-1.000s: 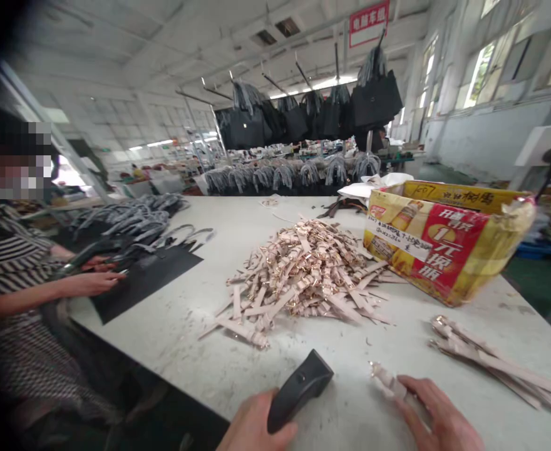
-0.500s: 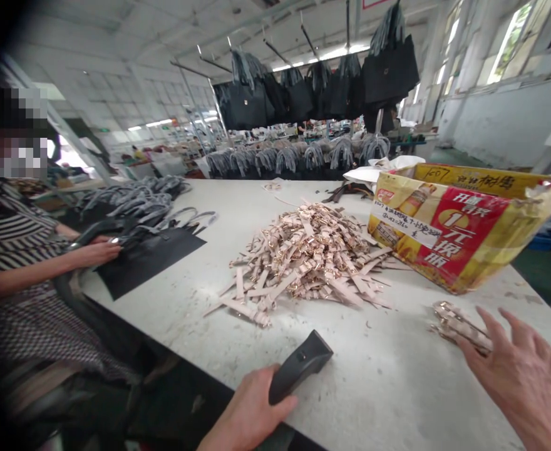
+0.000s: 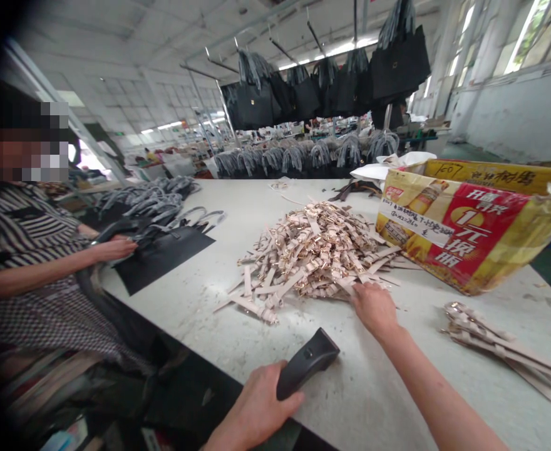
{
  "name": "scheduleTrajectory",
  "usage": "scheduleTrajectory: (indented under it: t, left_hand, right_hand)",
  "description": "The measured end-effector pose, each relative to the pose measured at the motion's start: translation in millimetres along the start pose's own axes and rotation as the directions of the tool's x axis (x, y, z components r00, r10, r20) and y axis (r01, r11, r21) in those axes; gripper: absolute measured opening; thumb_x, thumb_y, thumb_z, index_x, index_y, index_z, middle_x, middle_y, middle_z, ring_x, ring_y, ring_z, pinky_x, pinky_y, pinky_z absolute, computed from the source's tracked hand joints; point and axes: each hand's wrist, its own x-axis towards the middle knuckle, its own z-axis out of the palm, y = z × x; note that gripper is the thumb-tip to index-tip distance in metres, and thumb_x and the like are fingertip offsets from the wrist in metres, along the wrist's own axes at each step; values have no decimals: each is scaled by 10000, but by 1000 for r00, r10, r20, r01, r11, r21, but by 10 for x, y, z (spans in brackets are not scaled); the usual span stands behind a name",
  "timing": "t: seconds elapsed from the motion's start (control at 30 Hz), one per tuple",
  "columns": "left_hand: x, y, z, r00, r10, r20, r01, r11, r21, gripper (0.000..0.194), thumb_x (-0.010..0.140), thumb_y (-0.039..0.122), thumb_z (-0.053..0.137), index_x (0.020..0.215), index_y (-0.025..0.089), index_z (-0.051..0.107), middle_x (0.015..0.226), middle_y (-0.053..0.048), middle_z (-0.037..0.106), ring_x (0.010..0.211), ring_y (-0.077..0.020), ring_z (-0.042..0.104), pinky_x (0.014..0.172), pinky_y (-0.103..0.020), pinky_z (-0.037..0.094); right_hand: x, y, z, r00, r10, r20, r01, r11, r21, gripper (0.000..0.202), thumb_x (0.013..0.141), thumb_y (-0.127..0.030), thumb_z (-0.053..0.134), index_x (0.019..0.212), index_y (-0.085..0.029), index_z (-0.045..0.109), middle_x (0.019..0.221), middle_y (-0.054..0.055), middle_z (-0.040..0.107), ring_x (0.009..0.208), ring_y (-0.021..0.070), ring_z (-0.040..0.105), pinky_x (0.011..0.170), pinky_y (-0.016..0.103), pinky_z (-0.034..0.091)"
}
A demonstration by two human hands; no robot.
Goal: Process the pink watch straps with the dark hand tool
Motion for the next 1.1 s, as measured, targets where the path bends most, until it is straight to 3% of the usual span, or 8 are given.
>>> scheduleTrajectory:
  t: [0.23, 0.43, 0.5, 0.63, 0.73, 0.83, 0.97, 1.1]
  left_hand:
    - [0, 45, -45, 1000, -5, 14, 5, 1000, 12, 321, 771, 461, 547, 904, 188, 651, 868, -73, 699, 831, -231, 644, 660, -265, 441]
    - [-16, 67, -85, 998, 11, 58, -11, 1000, 10, 323, 793, 457, 528, 915, 184, 650, 862, -64, 702, 822, -222, 649, 662, -260, 437]
    - [-17, 69, -94, 998, 31, 61, -31, 999, 8, 315, 802, 450, 523, 918, 186, 650, 864, -60, 702, 826, -224, 650, 667, -263, 438]
    - [-4, 80, -102, 996, 41, 74, -41, 999, 5, 314, 805, 440, 534, 954, 190, 650, 885, -55, 708, 849, -230, 650, 686, -272, 448]
    - [1, 90, -99, 995, 45, 84, -46, 999, 8, 320, 811, 429, 538, 985, 185, 650, 905, -55, 710, 854, -228, 652, 701, -277, 451]
    - [-23, 105, -104, 996, 35, 85, -37, 999, 14, 332, 816, 423, 541, 1022, 185, 646, 948, -59, 707, 897, -231, 647, 742, -284, 453]
    - [-98, 170, -137, 993, -6, 118, -4, 997, 83, 363, 810, 452, 552, 1028, 176, 639, 959, -82, 702, 924, -245, 639, 756, -292, 452]
    - [-154, 299, -162, 988, 16, 152, -37, 990, 135, 374, 803, 504, 559, 984, 187, 638, 904, -81, 697, 878, -248, 643, 725, -295, 451]
  right_hand:
    - [-232, -70, -302, 993, 5, 117, -27, 982, 189, 296, 884, -322, 453, 752, -180, 677, 767, 43, 632, 709, 181, 589, 633, 252, 414]
    - [-1079, 186, -485, 946, 52, 319, -210, 848, 486, 413, 893, -465, 418, 925, -190, 724, 591, 8, 606, 578, 187, 576, 526, 262, 449]
    - [-1389, 359, -438, 953, 89, 290, -218, 865, 451, 374, 864, -460, 468, 1016, -232, 722, 741, 26, 690, 696, 226, 635, 617, 303, 504]
    - [-1769, 518, -352, 987, 97, 131, -121, 976, 183, 292, 845, -342, 486, 1009, -292, 723, 937, 54, 705, 859, 279, 645, 751, 397, 523]
    - [-1783, 412, -322, 999, 22, 33, -25, 995, 100, 292, 814, -252, 492, 1007, -270, 711, 988, 69, 678, 884, 273, 630, 793, 424, 520]
    - [-1671, 219, -258, 999, -9, -49, 17, 985, 172, 303, 802, -245, 534, 1066, -234, 683, 1074, 84, 653, 976, 275, 607, 856, 431, 509]
    - [-1533, 63, -110, 997, -34, -64, 52, 950, 307, 277, 828, -308, 587, 1074, -211, 669, 1043, 89, 648, 978, 260, 598, 853, 409, 515]
    - [-1507, 80, -20, 997, -51, -50, 66, 928, 366, 216, 860, -284, 555, 1022, -206, 675, 965, 85, 642, 925, 245, 602, 808, 392, 524]
